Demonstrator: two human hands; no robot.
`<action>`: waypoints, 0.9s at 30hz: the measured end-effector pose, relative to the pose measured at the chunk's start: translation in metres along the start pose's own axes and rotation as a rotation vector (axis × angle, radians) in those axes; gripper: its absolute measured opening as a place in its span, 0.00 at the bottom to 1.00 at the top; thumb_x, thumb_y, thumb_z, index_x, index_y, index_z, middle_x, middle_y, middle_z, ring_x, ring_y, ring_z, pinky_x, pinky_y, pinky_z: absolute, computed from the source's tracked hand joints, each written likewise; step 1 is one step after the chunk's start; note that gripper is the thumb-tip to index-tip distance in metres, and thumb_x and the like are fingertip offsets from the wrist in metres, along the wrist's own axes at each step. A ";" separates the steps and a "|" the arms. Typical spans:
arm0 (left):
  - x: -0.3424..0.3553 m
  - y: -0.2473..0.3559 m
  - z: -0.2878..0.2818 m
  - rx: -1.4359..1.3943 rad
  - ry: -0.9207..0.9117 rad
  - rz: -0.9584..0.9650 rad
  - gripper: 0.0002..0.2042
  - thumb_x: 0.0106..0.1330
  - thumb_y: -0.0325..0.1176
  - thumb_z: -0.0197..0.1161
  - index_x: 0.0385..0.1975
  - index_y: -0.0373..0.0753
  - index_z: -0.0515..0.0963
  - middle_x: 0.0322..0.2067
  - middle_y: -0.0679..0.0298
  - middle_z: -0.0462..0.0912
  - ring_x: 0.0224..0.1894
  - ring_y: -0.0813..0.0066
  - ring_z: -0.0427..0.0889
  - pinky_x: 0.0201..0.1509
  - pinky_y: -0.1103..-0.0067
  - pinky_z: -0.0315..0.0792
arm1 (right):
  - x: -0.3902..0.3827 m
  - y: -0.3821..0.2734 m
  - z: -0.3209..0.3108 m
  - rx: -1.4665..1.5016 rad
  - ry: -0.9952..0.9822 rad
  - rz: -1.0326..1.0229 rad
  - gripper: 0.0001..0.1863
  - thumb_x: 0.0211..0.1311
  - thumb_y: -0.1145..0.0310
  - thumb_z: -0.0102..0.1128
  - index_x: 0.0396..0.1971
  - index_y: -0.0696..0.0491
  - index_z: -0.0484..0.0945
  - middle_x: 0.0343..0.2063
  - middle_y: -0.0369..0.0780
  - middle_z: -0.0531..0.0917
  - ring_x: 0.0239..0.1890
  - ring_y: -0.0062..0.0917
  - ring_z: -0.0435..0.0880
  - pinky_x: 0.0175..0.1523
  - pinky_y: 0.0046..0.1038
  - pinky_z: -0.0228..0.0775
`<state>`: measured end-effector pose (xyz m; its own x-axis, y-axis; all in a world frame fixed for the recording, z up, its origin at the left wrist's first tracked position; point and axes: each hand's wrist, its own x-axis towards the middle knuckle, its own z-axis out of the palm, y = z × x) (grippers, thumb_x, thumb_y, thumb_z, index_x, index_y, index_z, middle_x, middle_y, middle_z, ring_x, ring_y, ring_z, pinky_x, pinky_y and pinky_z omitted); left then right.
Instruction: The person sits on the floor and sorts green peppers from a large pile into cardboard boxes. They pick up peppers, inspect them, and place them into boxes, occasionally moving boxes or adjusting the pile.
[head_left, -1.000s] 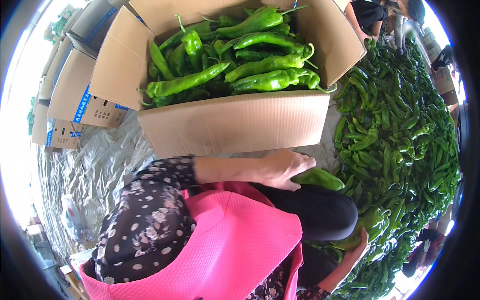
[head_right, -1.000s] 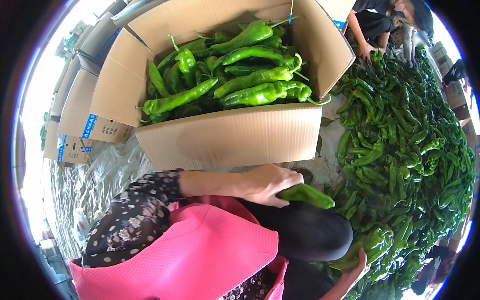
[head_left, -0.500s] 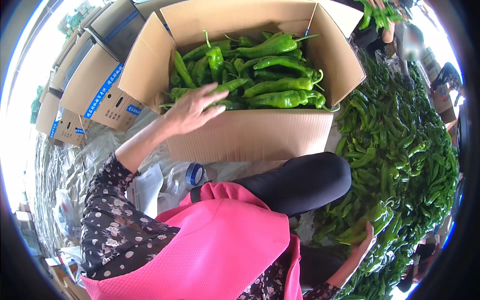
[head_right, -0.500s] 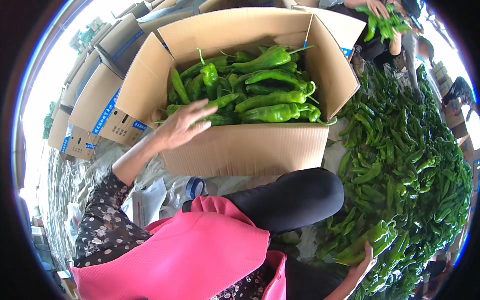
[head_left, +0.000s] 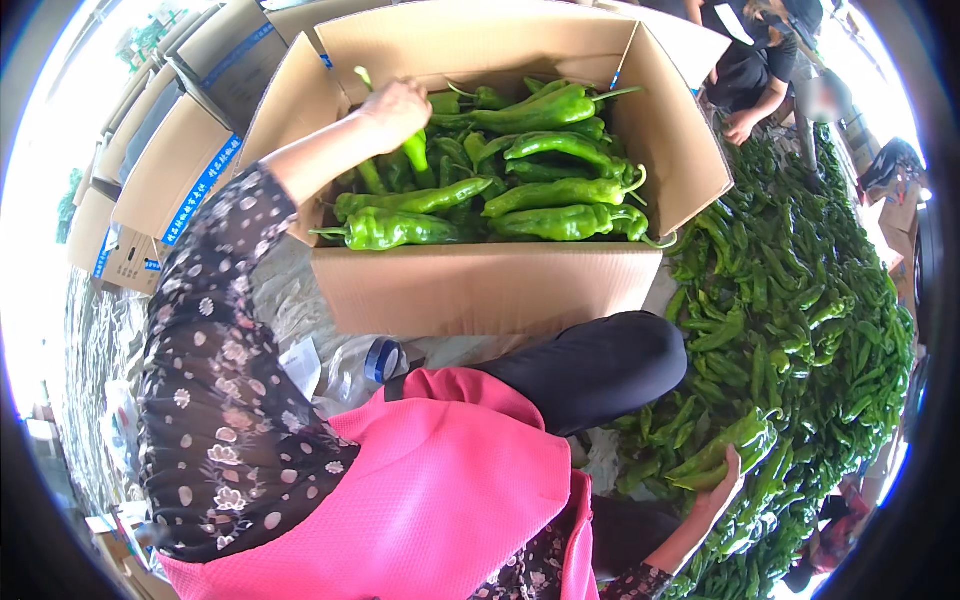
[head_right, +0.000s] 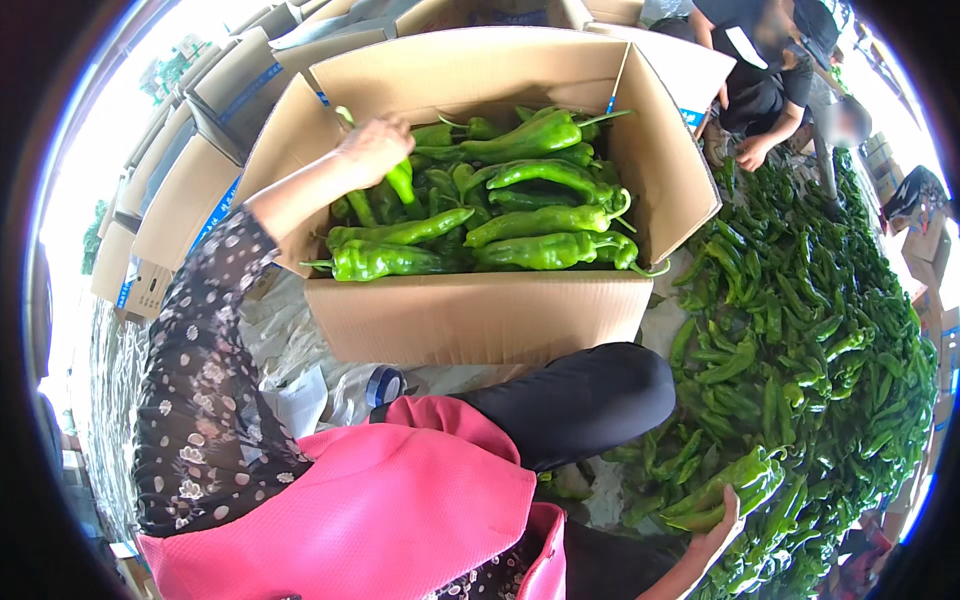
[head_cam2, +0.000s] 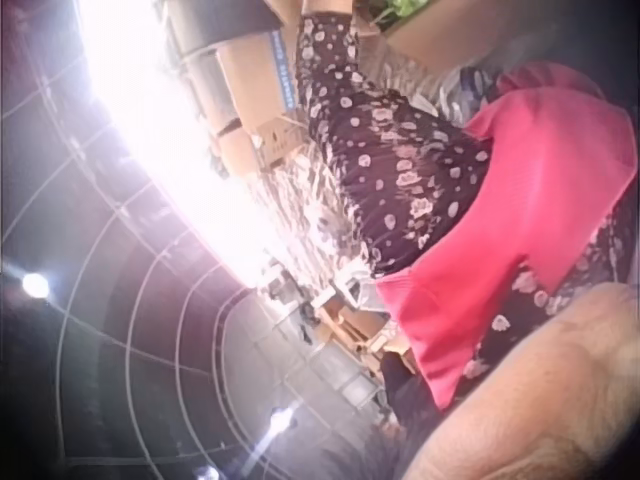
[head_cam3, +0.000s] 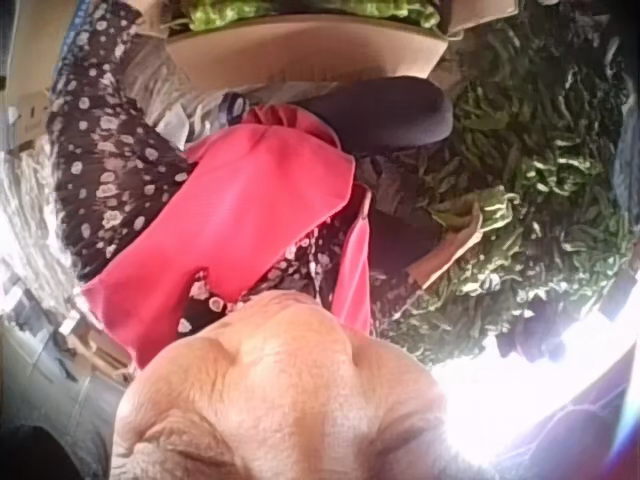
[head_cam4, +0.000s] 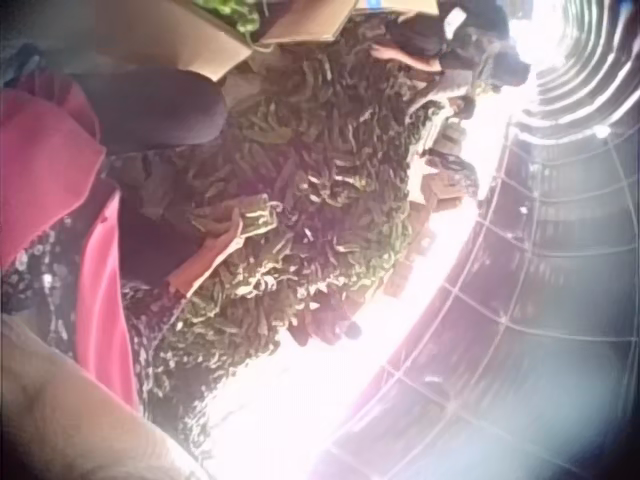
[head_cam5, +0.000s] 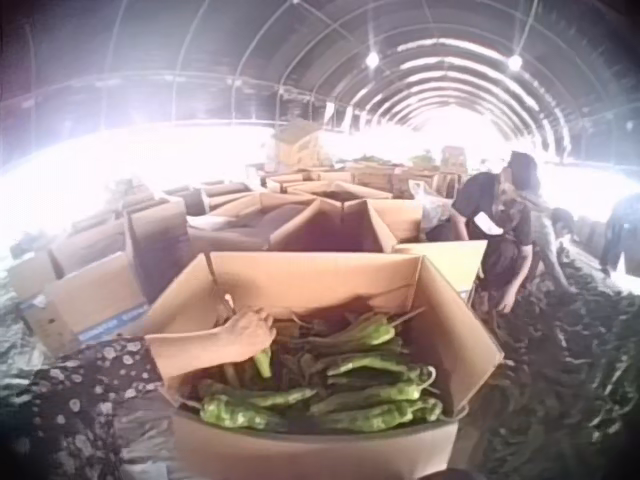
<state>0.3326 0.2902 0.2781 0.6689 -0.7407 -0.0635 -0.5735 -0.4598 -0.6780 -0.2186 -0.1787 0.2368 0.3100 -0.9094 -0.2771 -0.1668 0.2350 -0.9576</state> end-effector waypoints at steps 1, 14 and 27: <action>-0.012 -0.007 -0.020 -0.033 -0.016 -0.146 0.14 0.44 0.24 0.64 0.34 0.35 0.75 0.35 0.59 0.76 0.44 0.65 0.75 0.46 0.72 0.74 | 0.001 -0.003 0.003 0.002 -0.004 0.001 0.16 0.53 0.66 0.67 0.38 0.60 0.79 0.35 0.39 0.80 0.37 0.24 0.79 0.43 0.27 0.73; -0.135 0.023 -0.026 -0.396 0.128 -0.623 0.23 0.46 0.28 0.73 0.40 0.37 0.67 0.41 0.57 0.71 0.48 0.58 0.73 0.50 0.69 0.73 | 0.019 -0.003 0.039 -0.029 -0.146 0.026 0.18 0.53 0.66 0.67 0.43 0.59 0.78 0.36 0.38 0.81 0.36 0.24 0.80 0.42 0.27 0.74; -0.083 0.026 -0.014 -0.493 0.240 -0.700 0.39 0.51 0.30 0.72 0.66 0.51 0.63 0.44 0.55 0.72 0.46 0.60 0.75 0.47 0.68 0.76 | 0.025 -0.001 0.046 -0.039 -0.115 0.028 0.19 0.52 0.69 0.66 0.44 0.60 0.77 0.34 0.39 0.81 0.34 0.25 0.81 0.39 0.27 0.76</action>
<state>0.2558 0.3324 0.2758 0.8572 -0.2674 0.4402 -0.2455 -0.9634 -0.1074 -0.1677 -0.1863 0.2270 0.4096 -0.8569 -0.3129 -0.2129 0.2438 -0.9462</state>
